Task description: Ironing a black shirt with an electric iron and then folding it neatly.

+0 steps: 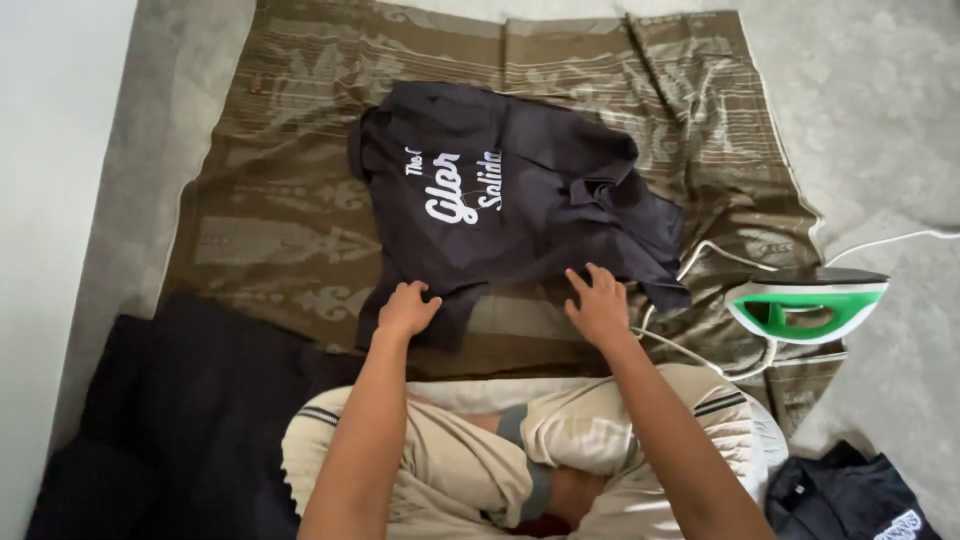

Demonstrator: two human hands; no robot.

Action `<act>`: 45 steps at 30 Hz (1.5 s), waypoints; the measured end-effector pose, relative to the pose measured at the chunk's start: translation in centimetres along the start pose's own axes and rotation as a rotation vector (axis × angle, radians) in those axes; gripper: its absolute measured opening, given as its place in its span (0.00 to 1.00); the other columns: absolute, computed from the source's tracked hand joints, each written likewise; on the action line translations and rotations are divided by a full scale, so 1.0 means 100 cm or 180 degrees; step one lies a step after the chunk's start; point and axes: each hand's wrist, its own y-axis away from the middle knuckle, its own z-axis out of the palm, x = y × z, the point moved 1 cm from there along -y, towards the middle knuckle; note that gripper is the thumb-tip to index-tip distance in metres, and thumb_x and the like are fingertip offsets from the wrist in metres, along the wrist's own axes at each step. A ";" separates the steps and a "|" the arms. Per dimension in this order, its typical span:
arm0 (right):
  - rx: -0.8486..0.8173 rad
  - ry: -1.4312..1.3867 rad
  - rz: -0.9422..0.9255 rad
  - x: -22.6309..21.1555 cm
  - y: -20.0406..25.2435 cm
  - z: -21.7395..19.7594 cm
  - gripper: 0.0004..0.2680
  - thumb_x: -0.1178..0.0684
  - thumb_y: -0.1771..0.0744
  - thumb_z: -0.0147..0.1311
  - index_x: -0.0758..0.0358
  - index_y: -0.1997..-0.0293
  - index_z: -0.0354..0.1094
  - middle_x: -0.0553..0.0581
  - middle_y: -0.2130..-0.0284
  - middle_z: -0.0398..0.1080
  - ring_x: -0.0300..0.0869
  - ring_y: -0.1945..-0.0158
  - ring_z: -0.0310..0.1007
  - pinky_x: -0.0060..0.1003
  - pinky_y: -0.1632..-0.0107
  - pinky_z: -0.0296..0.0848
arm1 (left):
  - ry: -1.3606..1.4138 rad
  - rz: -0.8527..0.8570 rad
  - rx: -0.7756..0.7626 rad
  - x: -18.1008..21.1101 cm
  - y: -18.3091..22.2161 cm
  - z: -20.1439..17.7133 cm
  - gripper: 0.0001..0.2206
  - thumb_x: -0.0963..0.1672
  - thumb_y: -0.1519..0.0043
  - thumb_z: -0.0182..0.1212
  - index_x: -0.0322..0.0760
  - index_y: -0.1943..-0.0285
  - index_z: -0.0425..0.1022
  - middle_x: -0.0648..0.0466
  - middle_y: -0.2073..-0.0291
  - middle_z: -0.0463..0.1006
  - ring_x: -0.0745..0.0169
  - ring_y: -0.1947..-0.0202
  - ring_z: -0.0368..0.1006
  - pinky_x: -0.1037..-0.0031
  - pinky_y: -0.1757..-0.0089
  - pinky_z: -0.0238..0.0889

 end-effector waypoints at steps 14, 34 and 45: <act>0.0398 -0.0549 0.0365 0.007 -0.047 0.026 0.22 0.38 0.34 0.35 0.47 0.32 0.42 0.63 0.35 0.40 0.55 0.32 0.37 0.55 0.37 0.43 | -0.0757 -0.0343 0.2066 -0.008 -0.051 0.022 0.26 0.52 0.41 0.45 0.39 0.34 0.56 0.41 0.38 0.55 0.45 0.40 0.51 0.54 0.50 0.51; 0.1787 -0.0185 0.0344 0.014 -0.059 0.031 0.13 0.43 0.33 0.40 0.42 0.44 0.63 0.53 0.43 0.58 0.46 0.38 0.54 0.41 0.46 0.53 | -0.1096 -0.0265 0.2837 -0.012 -0.068 0.036 0.27 0.51 0.46 0.49 0.42 0.36 0.61 0.46 0.39 0.60 0.49 0.42 0.56 0.59 0.54 0.53; 0.2244 -0.1070 0.0410 0.037 -0.048 0.002 0.01 0.48 0.38 0.56 0.40 0.69 0.70 0.36 0.70 0.68 0.34 0.63 0.68 0.34 0.61 0.62 | 0.1264 -0.0860 0.1602 -0.041 -0.063 0.011 0.25 0.55 0.44 0.57 0.37 0.44 0.68 0.45 0.54 0.74 0.46 0.52 0.70 0.55 0.60 0.66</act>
